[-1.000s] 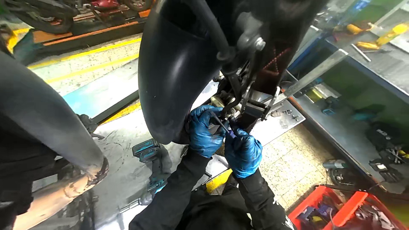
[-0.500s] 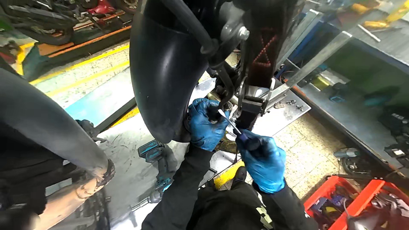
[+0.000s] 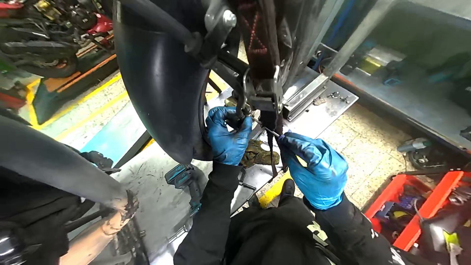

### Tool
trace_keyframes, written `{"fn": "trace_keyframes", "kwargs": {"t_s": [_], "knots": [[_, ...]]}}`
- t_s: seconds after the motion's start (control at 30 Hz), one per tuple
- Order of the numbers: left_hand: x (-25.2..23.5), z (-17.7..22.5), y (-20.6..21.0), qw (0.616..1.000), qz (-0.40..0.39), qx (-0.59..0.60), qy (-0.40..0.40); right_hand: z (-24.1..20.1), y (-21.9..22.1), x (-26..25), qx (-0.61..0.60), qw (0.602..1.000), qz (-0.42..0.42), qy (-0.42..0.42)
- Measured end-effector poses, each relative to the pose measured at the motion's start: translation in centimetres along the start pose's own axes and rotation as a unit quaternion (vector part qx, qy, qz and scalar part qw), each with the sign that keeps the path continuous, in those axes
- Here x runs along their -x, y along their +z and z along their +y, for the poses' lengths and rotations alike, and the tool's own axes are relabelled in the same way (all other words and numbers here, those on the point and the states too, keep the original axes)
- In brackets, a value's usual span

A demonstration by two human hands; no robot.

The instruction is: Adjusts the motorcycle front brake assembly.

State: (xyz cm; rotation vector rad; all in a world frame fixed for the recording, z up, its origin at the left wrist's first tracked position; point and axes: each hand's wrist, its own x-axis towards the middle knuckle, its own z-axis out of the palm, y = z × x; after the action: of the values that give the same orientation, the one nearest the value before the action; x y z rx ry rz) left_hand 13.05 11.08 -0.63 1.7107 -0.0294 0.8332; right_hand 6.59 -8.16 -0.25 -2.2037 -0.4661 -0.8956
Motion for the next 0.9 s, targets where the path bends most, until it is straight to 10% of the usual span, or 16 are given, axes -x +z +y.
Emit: {"fn": "trace_keyframes", "kwargs": {"t_s": [0.9], "knots": [[1.8, 0.5, 0.0, 0.999, 0.03, -0.02, -0.014, 0.3, 0.1, -1.0, -0.15, 0.987, -0.036, 0.043]]}}
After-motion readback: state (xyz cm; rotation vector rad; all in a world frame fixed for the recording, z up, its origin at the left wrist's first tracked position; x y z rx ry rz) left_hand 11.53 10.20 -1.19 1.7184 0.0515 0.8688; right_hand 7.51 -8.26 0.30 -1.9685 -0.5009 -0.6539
